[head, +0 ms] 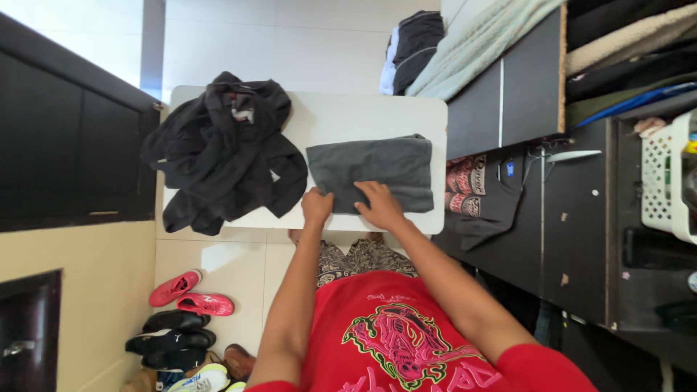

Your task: The person folds a pair of gray pants on a white table, then folds a black hoodie. The folded pants are placed on a shelf to the right, while the hoodie remains on the table at the end of the clip.

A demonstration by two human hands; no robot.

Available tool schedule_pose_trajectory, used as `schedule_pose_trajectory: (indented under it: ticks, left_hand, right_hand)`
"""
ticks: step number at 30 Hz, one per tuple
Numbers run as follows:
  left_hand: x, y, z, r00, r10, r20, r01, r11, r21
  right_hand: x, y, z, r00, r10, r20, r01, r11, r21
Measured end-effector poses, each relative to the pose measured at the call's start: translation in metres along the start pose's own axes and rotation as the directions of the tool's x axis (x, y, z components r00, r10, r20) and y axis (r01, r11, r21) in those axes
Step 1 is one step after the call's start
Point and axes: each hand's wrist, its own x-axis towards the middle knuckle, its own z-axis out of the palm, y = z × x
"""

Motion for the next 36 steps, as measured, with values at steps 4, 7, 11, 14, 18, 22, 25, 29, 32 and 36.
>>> schedule_pose_trajectory:
  ticks: [4, 7, 11, 14, 18, 22, 25, 29, 32, 36]
  left_hand:
    - [-0.033, 0.037, -0.041, 0.991, -0.04, 0.127, 0.077, 0.949, -0.304]
    - [-0.037, 0.044, -0.065, 0.979, 0.075, 0.192, 0.004, 0.924, -0.383]
    - [-0.042, 0.04, -0.117, 0.942, 0.19, 0.278, -0.039, 0.881, -0.472]
    - [-0.069, 0.083, -0.183, 0.852, 0.385, 0.356, -0.158, 0.836, -0.526]
    - [-0.004, 0.057, -0.152, 0.67, 0.575, 0.471, -0.444, 0.818, -0.367]
    - [-0.021, 0.097, -0.181, 0.589, 0.583, 0.559, -0.582, 0.786, -0.206]
    - [-0.035, 0.106, -0.204, 0.6, 0.529, 0.601, -0.68, 0.732, 0.034]
    - [-0.037, 0.101, -0.223, 0.592, 0.563, 0.577, -0.712, 0.7, 0.048]
    - [-0.02, 0.084, -0.217, 0.611, 0.578, 0.541, -0.689, 0.725, 0.003]
    - [-0.01, 0.066, -0.231, 0.575, 0.588, 0.569, -0.702, 0.711, -0.025]
  right_hand:
    - [0.021, -0.037, 0.011, 0.998, 0.005, 0.064, -0.012, 0.995, 0.101]
    - [0.045, -0.043, 0.024, 0.998, 0.013, -0.062, 0.008, 0.945, 0.327]
    - [0.077, -0.027, 0.042, 0.98, 0.193, 0.043, -0.194, 0.897, 0.398]
    - [0.089, -0.04, 0.04, 0.976, 0.211, 0.059, -0.219, 0.961, 0.172]
    - [0.114, -0.052, 0.048, 0.96, 0.233, -0.152, -0.234, 0.972, 0.014]
    - [0.154, -0.074, 0.015, 0.921, 0.18, -0.346, -0.168, 0.984, 0.064]
    - [0.172, -0.099, -0.015, 0.915, 0.253, -0.315, -0.244, 0.967, 0.07]
    - [0.204, -0.103, -0.01, 0.921, 0.349, -0.176, -0.36, 0.932, -0.035]
    - [0.222, -0.099, 0.004, 0.87, 0.353, -0.344, -0.378, 0.926, -0.005]
    - [0.218, -0.131, 0.002, 0.781, 0.368, -0.505, -0.339, 0.928, 0.152]
